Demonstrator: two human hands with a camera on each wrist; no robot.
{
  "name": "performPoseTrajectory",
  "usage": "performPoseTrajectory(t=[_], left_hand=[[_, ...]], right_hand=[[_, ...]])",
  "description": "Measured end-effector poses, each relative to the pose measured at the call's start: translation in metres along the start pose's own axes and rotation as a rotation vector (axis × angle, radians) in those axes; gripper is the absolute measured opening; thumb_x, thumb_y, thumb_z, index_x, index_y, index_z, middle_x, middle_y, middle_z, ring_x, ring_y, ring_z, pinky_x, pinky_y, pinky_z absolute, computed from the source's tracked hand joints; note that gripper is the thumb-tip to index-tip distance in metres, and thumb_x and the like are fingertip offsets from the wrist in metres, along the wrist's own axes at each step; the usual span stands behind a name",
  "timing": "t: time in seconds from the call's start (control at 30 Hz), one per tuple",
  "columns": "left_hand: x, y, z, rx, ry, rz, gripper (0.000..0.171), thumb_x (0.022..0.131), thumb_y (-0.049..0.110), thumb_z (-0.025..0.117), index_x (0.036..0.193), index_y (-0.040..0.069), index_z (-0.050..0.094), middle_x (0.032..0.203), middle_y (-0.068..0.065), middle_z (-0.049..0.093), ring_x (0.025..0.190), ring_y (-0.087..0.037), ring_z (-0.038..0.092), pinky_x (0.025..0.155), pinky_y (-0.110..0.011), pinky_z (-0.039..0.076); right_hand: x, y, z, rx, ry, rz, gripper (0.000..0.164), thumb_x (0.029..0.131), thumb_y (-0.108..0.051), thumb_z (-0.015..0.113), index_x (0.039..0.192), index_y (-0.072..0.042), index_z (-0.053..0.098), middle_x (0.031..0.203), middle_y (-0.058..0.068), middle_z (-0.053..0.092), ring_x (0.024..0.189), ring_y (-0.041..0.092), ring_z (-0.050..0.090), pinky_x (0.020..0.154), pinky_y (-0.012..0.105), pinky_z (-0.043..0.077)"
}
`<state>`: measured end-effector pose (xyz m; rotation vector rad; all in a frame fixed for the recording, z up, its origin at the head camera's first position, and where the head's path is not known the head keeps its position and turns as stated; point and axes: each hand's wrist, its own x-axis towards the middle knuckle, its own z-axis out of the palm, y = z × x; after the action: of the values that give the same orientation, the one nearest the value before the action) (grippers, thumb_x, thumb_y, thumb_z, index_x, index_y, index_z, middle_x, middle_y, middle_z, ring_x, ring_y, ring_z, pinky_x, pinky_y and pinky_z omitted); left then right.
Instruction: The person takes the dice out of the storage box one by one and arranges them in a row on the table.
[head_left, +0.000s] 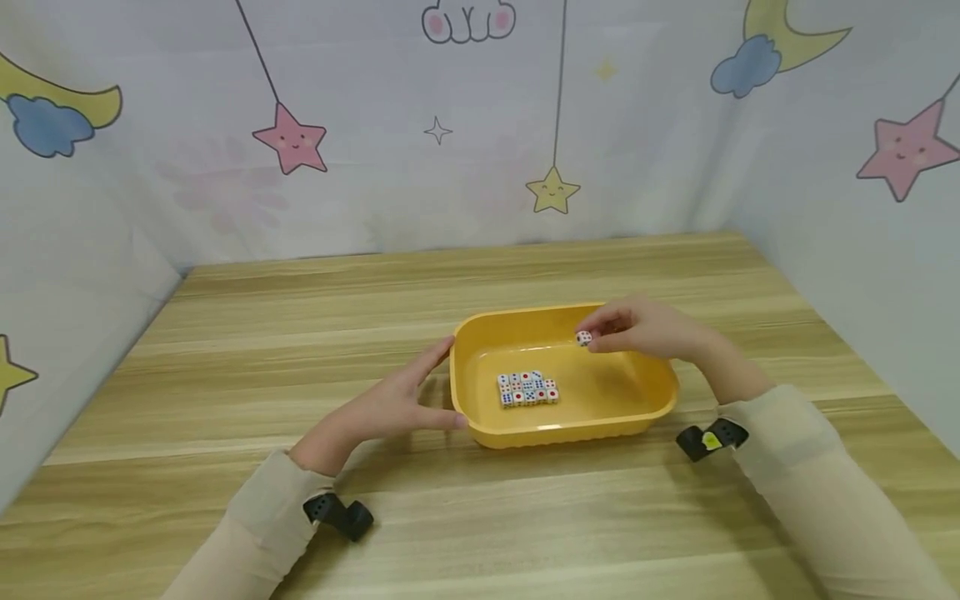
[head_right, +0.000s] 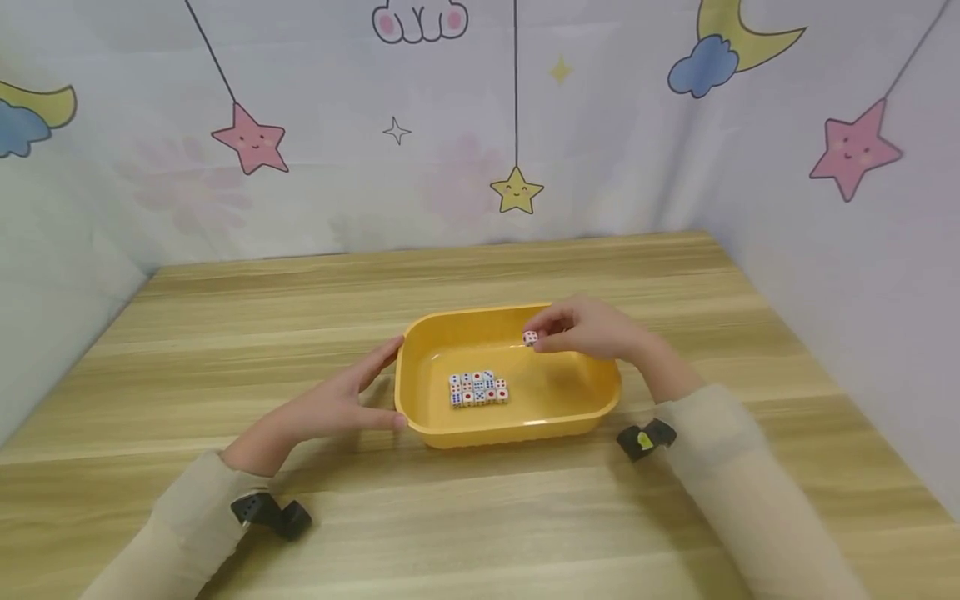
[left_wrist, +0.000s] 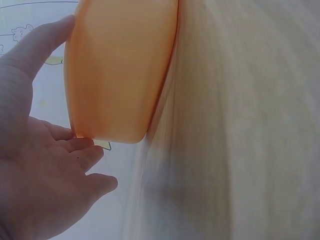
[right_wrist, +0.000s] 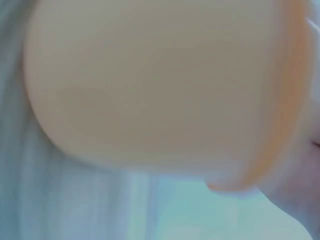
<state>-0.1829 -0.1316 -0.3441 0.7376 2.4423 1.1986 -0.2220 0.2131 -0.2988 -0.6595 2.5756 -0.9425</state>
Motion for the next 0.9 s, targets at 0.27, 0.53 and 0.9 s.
performPoseTrajectory(t=[0.27, 0.53, 0.9], left_hand=[[0.0, 0.001, 0.0, -0.007, -0.007, 0.0, 0.106, 0.067, 0.047, 0.074, 0.145, 0.024, 0.007, 0.149, 0.007, 0.011, 0.136, -0.015, 0.013, 0.109, -0.046, 0.016], [-0.002, 0.002, -0.001, -0.03, -0.017, -0.004, 0.105, 0.067, 0.045, 0.075, 0.145, 0.028, 0.006, 0.149, 0.009, 0.01, 0.137, -0.016, 0.011, 0.109, -0.048, 0.013], [-0.003, 0.005, -0.002, -0.03, -0.02, 0.004, 0.105, 0.067, 0.044, 0.075, 0.145, 0.025, 0.006, 0.149, 0.008, 0.01, 0.137, -0.015, 0.011, 0.109, -0.046, 0.014]], right_hand=[[-0.029, 0.014, -0.037, 0.055, 0.094, 0.088, 0.041, 0.084, -0.032, 0.062, 0.118, -0.008, 0.058, 0.115, 0.007, 0.06, 0.103, 0.017, 0.055, 0.086, 0.032, 0.047], [-0.049, 0.053, -0.059, -0.034, 0.166, 0.198, 0.05, 0.084, -0.042, 0.058, 0.123, -0.01, 0.055, 0.119, 0.009, 0.059, 0.11, 0.027, 0.052, 0.091, 0.048, 0.041], [-0.045, 0.089, -0.038, -0.138, 0.086, 0.183, 0.037, 0.081, -0.036, 0.064, 0.11, -0.013, 0.065, 0.108, 0.006, 0.064, 0.098, 0.02, 0.055, 0.083, 0.038, 0.044]])
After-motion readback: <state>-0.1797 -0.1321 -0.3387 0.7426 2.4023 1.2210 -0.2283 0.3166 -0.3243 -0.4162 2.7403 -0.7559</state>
